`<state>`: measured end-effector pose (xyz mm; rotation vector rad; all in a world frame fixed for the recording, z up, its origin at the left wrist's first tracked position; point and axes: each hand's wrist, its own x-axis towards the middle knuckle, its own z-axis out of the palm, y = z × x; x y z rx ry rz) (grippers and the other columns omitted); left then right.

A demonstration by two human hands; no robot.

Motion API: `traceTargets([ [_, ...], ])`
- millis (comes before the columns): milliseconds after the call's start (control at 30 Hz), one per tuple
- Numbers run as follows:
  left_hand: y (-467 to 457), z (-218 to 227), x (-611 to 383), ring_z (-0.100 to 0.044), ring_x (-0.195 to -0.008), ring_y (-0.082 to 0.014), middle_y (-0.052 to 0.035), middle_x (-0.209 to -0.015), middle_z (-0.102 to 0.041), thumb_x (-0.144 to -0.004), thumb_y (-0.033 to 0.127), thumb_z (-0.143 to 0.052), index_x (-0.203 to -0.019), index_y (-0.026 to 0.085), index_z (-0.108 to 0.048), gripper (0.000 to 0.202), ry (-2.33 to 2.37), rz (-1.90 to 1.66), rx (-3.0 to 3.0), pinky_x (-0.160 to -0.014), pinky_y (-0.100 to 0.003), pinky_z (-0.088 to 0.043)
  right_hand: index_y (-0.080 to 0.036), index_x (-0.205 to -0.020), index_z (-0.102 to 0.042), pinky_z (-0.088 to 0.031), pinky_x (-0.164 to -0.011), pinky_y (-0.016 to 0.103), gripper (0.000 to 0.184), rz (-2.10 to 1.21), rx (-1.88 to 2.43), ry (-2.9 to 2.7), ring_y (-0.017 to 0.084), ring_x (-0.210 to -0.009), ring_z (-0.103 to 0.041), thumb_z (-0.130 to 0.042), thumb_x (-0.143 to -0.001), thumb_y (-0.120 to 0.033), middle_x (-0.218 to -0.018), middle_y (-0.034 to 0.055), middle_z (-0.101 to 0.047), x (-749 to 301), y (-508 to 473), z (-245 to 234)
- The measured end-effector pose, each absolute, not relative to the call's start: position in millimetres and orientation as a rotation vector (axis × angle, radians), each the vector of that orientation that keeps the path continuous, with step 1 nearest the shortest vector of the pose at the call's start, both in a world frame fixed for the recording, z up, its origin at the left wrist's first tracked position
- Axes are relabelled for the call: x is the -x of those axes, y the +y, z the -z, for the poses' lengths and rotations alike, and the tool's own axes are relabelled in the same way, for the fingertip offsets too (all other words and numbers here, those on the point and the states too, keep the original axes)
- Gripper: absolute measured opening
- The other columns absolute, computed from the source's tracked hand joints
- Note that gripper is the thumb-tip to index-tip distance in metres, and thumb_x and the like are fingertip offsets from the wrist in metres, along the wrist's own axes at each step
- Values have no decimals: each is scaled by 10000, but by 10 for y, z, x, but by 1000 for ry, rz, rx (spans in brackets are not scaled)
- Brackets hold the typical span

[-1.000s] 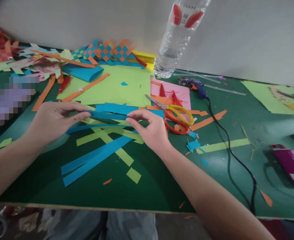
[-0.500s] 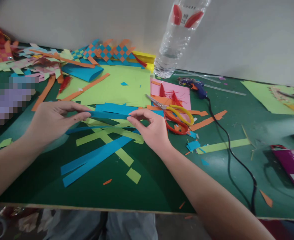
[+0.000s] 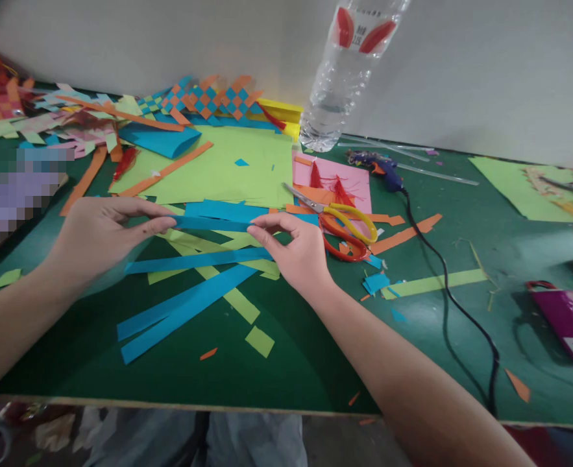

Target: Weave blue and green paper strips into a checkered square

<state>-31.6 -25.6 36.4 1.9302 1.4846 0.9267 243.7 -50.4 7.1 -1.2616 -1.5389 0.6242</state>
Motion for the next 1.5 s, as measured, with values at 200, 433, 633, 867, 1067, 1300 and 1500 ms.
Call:
traceTargets([
  [200, -257, -358, 298, -755, -834, -217, 7, -855, -822, -816, 467, -743, -837, 288, -828, 199, 1482, -937, -1935, -877, -322, -595, -256, -814, -823, -624, -699, 322, 76, -579, 1279, -1547, 181, -727, -736, -830, -819, -332, -797, 5, -806, -2438, -510, -91],
  [433, -238, -352, 282, -756, -832, -233, 7, -845, -815, -806, 466, -738, -819, 292, -818, 192, 1460, -903, -1949, -866, -355, -604, -254, -815, -819, -616, -716, 329, 90, -575, 1280, -1563, 184, -745, -734, -831, -828, -342, -804, 5, -804, -2454, -503, -84],
  [633, -222, -364, 276, -748, -794, -215, -5, -860, -813, -795, 477, -741, -853, 270, -799, 223, 1443, -854, -1978, -814, -318, -596, -256, -782, -820, -609, -714, 332, 45, -572, 1268, -1560, 177, -717, -724, -816, -813, -289, -768, -5, -796, -2431, -509, -121],
  [867, -212, -305, 305, -751, -800, -243, -17, -850, -806, -824, 532, -718, -963, 259, -771, 311, 1420, -775, -2073, -780, -352, -576, -233, -843, -805, -600, -720, 336, 89, -592, 1306, -1604, 182, -734, -730, -805, -817, -318, -803, 13, -802, -2450, -501, -72],
  [1067, -176, -177, 341, -745, -848, -279, -48, -873, -803, -964, 578, -577, -1077, 248, -744, 387, 1327, -749, -2382, -992, -516, -493, -213, -917, -727, -585, -735, 339, 188, -638, 1363, -1643, 185, -765, -734, -806, -804, -342, -835, 29, -784, -2466, -469, -20],
  [1300, -162, -111, 364, -714, -967, -297, -85, -1008, -776, -1029, 581, -522, -1044, 219, -737, 422, 1233, -758, -2594, -885, -457, -479, -197, -844, -707, -547, -674, 314, 156, -640, 1411, -1638, 161, -699, -696, -754, -835, -346, -792, 33, -762, -2461, -458, -46],
  [1500, -214, -154, 323, -669, -1006, -251, -44, -1014, -747, -1059, 552, -526, -934, 232, -737, 404, 865, -708, -2796, -930, -416, -401, -230, -820, -734, -515, -772, 363, 94, -422, 1258, -1875, 147, -666, -644, -722, -890, -293, -760, -6, -757, -2445, -488, -44],
])
